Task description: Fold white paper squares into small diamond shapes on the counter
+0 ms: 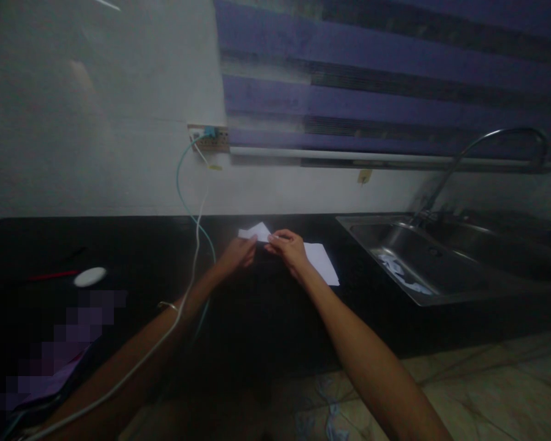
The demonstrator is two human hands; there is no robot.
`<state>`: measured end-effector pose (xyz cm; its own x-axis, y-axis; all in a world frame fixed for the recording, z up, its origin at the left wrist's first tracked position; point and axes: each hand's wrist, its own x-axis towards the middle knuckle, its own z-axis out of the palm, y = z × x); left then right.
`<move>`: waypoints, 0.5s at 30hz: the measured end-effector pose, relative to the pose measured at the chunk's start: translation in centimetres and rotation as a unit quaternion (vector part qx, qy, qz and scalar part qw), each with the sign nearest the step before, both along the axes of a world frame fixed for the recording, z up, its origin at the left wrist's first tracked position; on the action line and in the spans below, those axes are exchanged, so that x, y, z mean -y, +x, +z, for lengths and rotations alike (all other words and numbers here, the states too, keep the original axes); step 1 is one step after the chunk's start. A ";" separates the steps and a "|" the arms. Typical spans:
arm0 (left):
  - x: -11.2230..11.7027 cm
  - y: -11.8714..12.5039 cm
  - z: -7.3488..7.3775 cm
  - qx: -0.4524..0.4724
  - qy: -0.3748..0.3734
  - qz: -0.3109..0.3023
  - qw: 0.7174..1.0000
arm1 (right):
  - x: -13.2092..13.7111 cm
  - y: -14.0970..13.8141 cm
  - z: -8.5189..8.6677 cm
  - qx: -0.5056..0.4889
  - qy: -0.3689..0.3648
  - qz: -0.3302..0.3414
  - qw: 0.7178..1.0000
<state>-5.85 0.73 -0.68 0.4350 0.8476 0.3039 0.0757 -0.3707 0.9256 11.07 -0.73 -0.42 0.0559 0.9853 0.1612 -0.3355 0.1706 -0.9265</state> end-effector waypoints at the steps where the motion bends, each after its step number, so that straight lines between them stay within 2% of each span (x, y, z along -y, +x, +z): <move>1: -0.1 -0.1 -0.1 -0.011 0.012 0.001 1.000 | 0.1 -0.1 0.0 0.002 -0.005 0.006 1.000; 4: -0.3 -0.3 -0.3 -0.024 0.039 0.003 0.999 | 0.1 -0.4 -0.1 0.005 -0.008 0.010 1.000; 6: -0.5 -0.2 -0.3 -0.009 0.019 0.000 1.000 | 0.0 -0.4 -0.2 0.007 -0.005 0.004 1.000; 9: -0.6 0.3 -0.3 0.050 -0.074 0.016 0.996 | -0.2 -0.4 -0.3 0.014 0.023 -0.012 1.000; 12: -0.7 1.0 -0.5 0.095 -0.175 0.026 0.980 | -0.3 -0.4 -0.4 0.053 0.081 -0.036 0.995; 15: -0.6 1.5 -0.8 0.161 -0.201 0.030 0.966 | -0.1 -0.7 -0.3 0.124 0.127 -0.041 0.983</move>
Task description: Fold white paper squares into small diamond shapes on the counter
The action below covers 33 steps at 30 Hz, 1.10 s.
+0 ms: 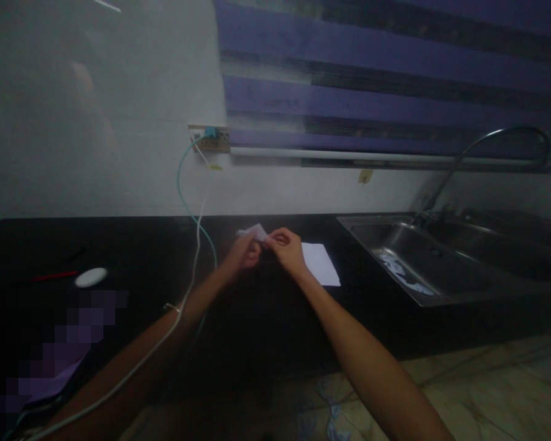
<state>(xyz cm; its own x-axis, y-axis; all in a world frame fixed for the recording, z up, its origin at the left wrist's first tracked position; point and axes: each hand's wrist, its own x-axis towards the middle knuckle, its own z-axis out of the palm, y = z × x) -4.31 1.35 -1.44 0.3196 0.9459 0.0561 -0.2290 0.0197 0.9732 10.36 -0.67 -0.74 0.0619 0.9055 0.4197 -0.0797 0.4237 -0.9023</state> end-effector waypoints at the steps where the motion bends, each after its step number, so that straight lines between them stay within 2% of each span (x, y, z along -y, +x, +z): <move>1: 0.0 0.0 0.0 0.034 0.001 0.006 0.999 | 0.1 -0.1 0.1 0.023 0.010 -0.003 1.000; 5: 0.0 -0.5 0.0 0.139 -0.027 -0.036 0.989 | 0.6 -0.3 0.4 0.080 0.028 0.020 0.996; 8: -0.1 -1.3 0.1 0.171 -0.062 -0.085 0.980 | 0.8 0.0 0.4 0.081 0.005 0.085 0.993; 11: -0.2 -1.8 0.2 0.181 -0.069 -0.091 0.977 | 0.7 0.4 0.3 0.082 -0.007 0.128 0.988; 16: -0.1 -1.9 0.1 0.153 -0.078 -0.095 0.981 | 0.5 0.8 0.1 0.111 0.003 0.111 0.988; 23: 0.1 -1.6 0.1 0.134 -0.038 -0.030 0.990 | 0.8 1.0 0.7 0.106 -0.025 0.120 0.987; 29: -0.3 -1.8 -0.3 0.103 -0.044 -0.032 0.993 | 0.4 1.3 0.5 0.127 -0.042 0.113 0.984; 33: -0.5 -1.9 -0.5 0.105 -0.041 -0.039 0.993 | 0.3 1.3 0.3 0.152 -0.024 0.099 0.983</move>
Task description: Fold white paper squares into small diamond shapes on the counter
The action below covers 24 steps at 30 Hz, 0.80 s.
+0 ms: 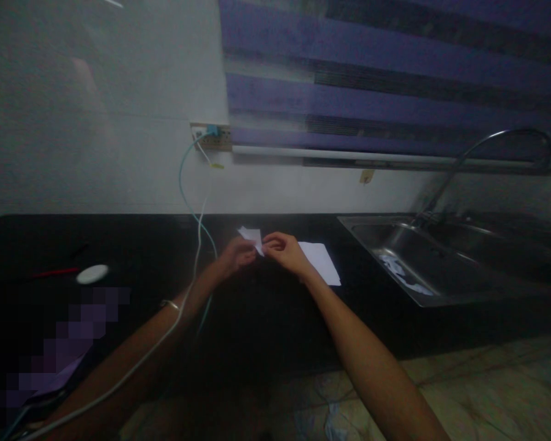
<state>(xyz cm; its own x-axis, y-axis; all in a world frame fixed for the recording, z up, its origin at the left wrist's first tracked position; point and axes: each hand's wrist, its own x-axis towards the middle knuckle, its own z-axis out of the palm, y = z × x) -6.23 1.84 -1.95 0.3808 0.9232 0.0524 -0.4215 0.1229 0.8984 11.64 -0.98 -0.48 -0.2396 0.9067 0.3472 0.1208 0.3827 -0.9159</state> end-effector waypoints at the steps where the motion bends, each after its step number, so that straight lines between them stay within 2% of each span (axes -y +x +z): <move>1: 0.0 0.0 0.0 -0.001 0.000 -0.003 1.000 | 0.0 0.0 -0.1 0.009 0.010 -0.003 1.000; 7: 0.7 0.1 0.2 -0.026 -0.005 -0.035 0.999 | -0.2 0.2 -0.4 0.044 0.075 -0.046 0.995; 12: 1.7 -0.4 1.2 -0.009 0.038 -0.083 0.996 | -0.2 0.3 -0.1 0.015 0.048 -0.022 0.999; 16: 1.8 -0.5 1.6 -0.016 0.084 -0.121 0.989 | -0.4 0.7 0.3 -0.032 0.025 -0.064 0.997; 19: 1.3 -0.2 1.3 -0.075 0.110 -0.099 0.986 | -0.4 0.8 0.5 -0.056 -0.009 -0.097 0.994; 24: 1.1 0.5 0.2 -0.196 0.203 -0.101 0.954 | 0.1 0.6 0.7 -0.067 -0.055 -0.058 0.995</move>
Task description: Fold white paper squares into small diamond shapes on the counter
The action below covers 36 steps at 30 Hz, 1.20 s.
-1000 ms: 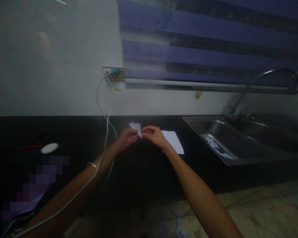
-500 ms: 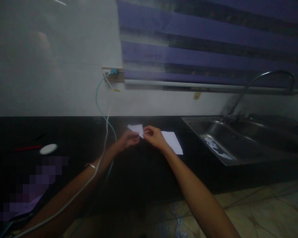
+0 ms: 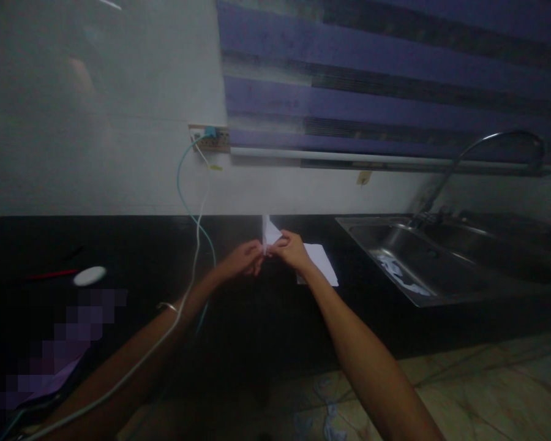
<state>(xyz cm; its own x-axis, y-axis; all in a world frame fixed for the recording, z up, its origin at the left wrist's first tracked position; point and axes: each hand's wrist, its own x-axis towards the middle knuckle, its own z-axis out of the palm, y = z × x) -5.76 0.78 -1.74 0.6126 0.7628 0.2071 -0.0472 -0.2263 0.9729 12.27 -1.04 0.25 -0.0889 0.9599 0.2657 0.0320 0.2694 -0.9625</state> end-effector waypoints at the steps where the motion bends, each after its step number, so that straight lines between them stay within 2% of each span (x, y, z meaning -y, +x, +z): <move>1: 0.1 0.1 -0.1 -0.010 0.022 0.004 1.000 | 0.0 0.0 0.0 -0.004 0.001 0.012 1.000; 6: 0.8 0.1 0.2 -0.036 0.094 0.028 0.995 | -0.6 0.0 -0.8 -0.003 0.001 0.049 0.999; 11: 1.3 0.1 0.5 -0.062 0.101 0.018 0.993 | -1.2 0.2 -1.6 0.015 -0.012 0.047 0.999; 16: 0.9 0.1 0.4 -0.054 0.098 0.012 0.994 | -1.0 -0.1 -1.4 -0.002 -0.022 0.049 0.999; 19: 0.5 0.2 0.4 -0.041 0.106 0.051 0.992 | -0.7 -0.3 -1.0 -0.046 -0.029 0.048 0.997; 22: 0.2 0.3 0.5 -0.026 0.117 0.109 0.987 | -0.6 -0.5 -0.7 -0.070 0.008 -0.001 0.998; 24: 0.1 0.2 0.6 -0.022 0.131 0.140 0.981 | -0.5 -0.6 -0.7 -0.054 0.047 -0.031 0.997; 27: 0.1 0.1 0.7 -0.022 0.153 0.167 0.974 | -0.4 -0.8 -0.8 -0.015 0.084 -0.041 0.996; 31: 0.3 0.1 0.6 -0.028 0.158 0.146 0.976 | -0.5 -1.2 -1.1 -0.012 0.081 -0.044 0.996; 36: 0.1 0.1 0.4 -0.035 0.124 0.121 0.984 | -0.6 -1.3 -1.1 -0.020 0.081 -0.036 0.996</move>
<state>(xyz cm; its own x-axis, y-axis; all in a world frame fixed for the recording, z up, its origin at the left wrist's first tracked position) -5.67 0.64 -1.35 0.4386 0.8193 0.3693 0.1028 -0.4540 0.8850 10.97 -0.46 -0.80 -0.0083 0.9080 0.4188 0.0198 0.4189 -0.9078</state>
